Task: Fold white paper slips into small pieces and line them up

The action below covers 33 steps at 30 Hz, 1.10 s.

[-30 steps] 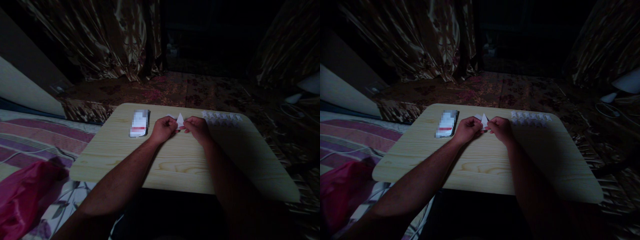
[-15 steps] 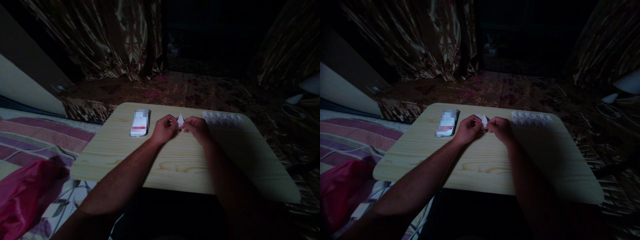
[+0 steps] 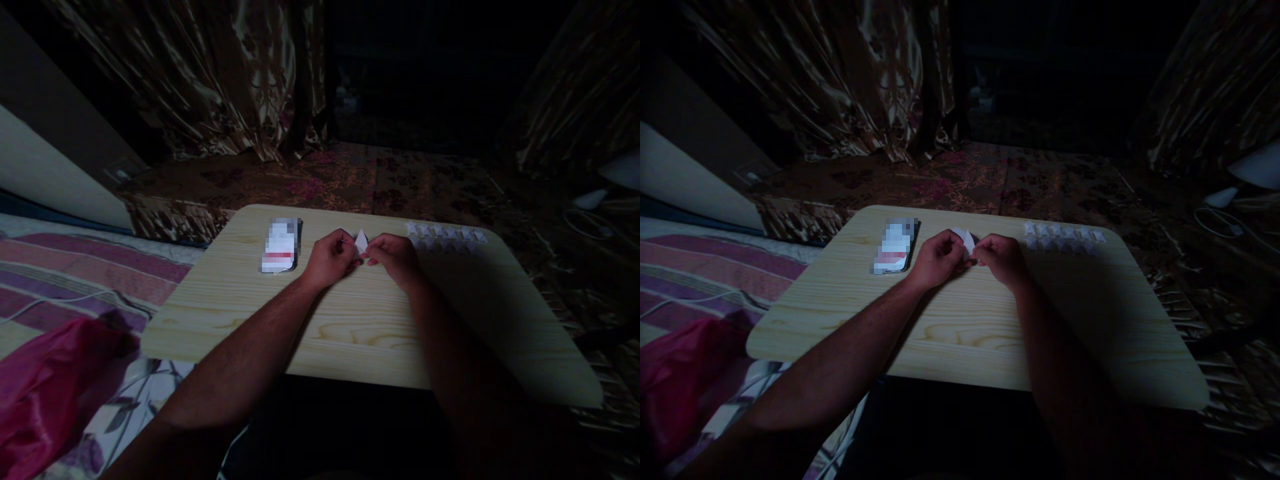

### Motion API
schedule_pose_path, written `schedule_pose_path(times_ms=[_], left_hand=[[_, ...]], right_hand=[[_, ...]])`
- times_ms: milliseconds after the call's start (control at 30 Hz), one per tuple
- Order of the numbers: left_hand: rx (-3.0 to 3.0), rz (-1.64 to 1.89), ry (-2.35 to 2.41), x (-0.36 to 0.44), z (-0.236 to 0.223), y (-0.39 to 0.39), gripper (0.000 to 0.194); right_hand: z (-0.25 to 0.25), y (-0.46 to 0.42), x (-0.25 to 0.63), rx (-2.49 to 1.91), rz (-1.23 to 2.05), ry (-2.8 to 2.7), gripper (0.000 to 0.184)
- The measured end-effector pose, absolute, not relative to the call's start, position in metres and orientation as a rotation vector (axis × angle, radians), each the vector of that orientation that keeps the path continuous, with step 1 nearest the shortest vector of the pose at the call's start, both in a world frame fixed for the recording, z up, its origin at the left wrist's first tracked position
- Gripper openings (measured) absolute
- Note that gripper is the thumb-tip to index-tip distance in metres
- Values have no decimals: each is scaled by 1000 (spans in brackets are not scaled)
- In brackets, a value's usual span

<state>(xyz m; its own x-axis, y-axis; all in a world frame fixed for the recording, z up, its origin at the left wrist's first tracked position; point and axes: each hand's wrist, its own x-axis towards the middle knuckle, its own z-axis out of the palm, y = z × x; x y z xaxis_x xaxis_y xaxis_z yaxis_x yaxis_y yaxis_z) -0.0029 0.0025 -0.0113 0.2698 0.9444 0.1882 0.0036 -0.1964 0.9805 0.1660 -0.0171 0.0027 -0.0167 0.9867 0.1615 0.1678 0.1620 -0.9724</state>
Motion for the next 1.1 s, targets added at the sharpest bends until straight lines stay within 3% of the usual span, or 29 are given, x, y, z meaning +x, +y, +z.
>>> schedule_pose_path(times_ms=[333, 700, 1100], left_hand=[[1526, 1130, 921, -3, -9, 2, 23], [1665, 1252, 1090, -3, -14, 7, 22], [1549, 1234, 1041, -1, -15, 7, 21]], right_hand=[[3, -17, 165, -1217, 985, -1427, 12], [-1, -18, 157, -1323, 659, -1501, 8], [-7, -16, 154, -1297, 738, -1467, 8]])
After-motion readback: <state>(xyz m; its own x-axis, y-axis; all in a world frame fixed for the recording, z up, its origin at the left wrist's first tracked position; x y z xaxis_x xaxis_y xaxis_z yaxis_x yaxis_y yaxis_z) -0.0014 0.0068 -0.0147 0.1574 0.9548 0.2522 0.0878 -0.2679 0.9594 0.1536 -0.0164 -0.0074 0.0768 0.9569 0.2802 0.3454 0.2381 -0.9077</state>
